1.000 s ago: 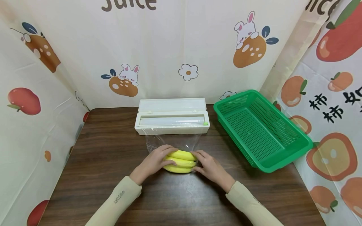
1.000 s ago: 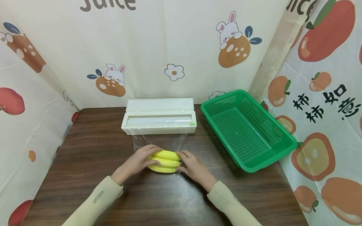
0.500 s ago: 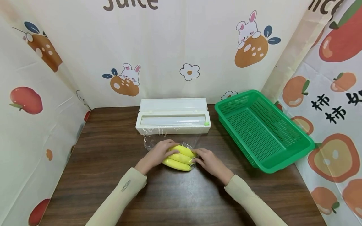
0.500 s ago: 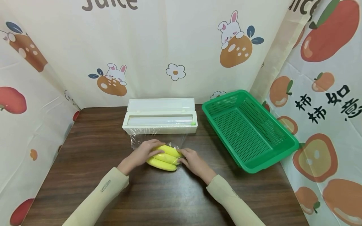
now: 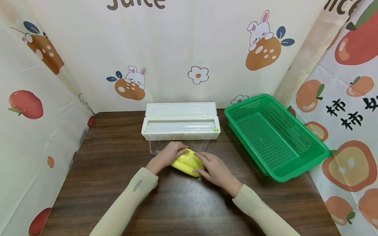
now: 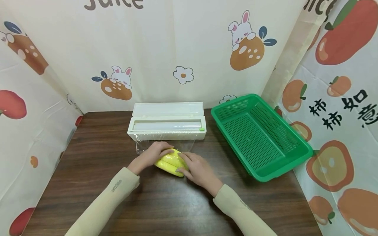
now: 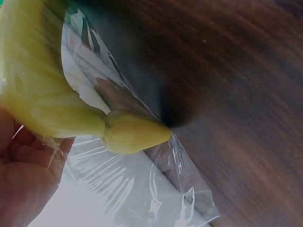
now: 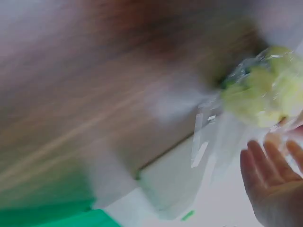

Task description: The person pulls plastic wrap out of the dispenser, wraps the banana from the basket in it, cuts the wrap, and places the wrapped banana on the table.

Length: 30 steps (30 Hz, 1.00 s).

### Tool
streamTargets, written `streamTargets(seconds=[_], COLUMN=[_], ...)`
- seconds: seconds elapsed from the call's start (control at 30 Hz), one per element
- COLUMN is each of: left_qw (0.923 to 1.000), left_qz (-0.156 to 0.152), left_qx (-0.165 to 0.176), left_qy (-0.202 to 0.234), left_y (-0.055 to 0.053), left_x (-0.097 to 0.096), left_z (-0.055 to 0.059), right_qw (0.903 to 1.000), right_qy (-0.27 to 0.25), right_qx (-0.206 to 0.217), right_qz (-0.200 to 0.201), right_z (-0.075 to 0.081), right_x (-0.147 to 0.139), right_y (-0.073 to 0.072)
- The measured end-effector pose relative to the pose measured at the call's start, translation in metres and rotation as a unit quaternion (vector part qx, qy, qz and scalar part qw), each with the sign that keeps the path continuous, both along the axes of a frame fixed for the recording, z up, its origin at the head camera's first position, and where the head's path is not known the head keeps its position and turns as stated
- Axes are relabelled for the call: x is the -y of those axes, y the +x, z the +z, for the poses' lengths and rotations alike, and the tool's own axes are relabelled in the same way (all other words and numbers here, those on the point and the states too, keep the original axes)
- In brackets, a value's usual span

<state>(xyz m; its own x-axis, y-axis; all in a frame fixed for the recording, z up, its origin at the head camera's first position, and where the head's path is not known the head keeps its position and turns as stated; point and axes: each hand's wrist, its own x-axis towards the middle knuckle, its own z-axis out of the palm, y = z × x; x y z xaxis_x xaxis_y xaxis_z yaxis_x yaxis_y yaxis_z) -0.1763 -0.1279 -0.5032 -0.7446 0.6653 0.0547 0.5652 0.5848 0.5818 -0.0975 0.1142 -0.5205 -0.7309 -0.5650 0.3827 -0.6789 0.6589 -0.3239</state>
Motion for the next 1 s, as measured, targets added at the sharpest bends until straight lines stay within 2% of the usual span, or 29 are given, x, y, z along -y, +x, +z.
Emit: streamTargets(seconds=[0.1,0.23,0.33,0.4,0.53,0.6,0.67,0.77,0.9,1.0], left_qw=[0.9997,0.9988,0.9977,0.9950,0.9839,0.9780,0.9755,0.9824,0.9949,0.9963], left_qz=[0.020,0.046,0.065,0.079,0.102,0.116,0.120,0.104,0.069,0.064], left_qx=[0.014,0.014,-0.020,-0.058,-0.128,-0.148,-0.152,-0.121,-0.024,0.032], left_qy=[0.001,-0.006,-0.001,0.017,0.072,0.092,0.105,0.098,0.069,0.047], left_y=[-0.005,-0.009,-0.009,-0.007,-0.004,-0.002,0.000,0.003,0.008,0.013], left_x=[-0.003,-0.007,-0.006,-0.003,0.009,0.017,0.024,0.035,0.044,0.048], left_z=[-0.001,-0.003,-0.003,-0.001,0.006,0.011,0.015,0.017,0.008,-0.001], right_qw=[0.9993,0.9983,0.9981,0.9979,0.9970,0.9968,0.9964,0.9955,0.9934,0.9930], right_qy=[0.023,0.051,0.057,0.058,0.060,0.058,0.057,0.062,0.077,0.082], right_qx=[-0.024,-0.014,0.003,0.017,0.041,0.051,0.057,0.069,0.084,0.085], right_qz=[0.019,0.025,0.023,0.024,0.024,0.023,0.023,0.020,0.012,0.009], right_z=[0.000,-0.003,-0.003,-0.001,0.002,0.004,0.004,0.006,0.008,0.008], right_x=[0.011,0.018,0.019,0.018,0.017,0.017,0.017,0.016,0.015,0.015], right_y=[0.001,-0.002,-0.006,-0.008,-0.012,-0.014,-0.016,-0.019,-0.024,-0.025])
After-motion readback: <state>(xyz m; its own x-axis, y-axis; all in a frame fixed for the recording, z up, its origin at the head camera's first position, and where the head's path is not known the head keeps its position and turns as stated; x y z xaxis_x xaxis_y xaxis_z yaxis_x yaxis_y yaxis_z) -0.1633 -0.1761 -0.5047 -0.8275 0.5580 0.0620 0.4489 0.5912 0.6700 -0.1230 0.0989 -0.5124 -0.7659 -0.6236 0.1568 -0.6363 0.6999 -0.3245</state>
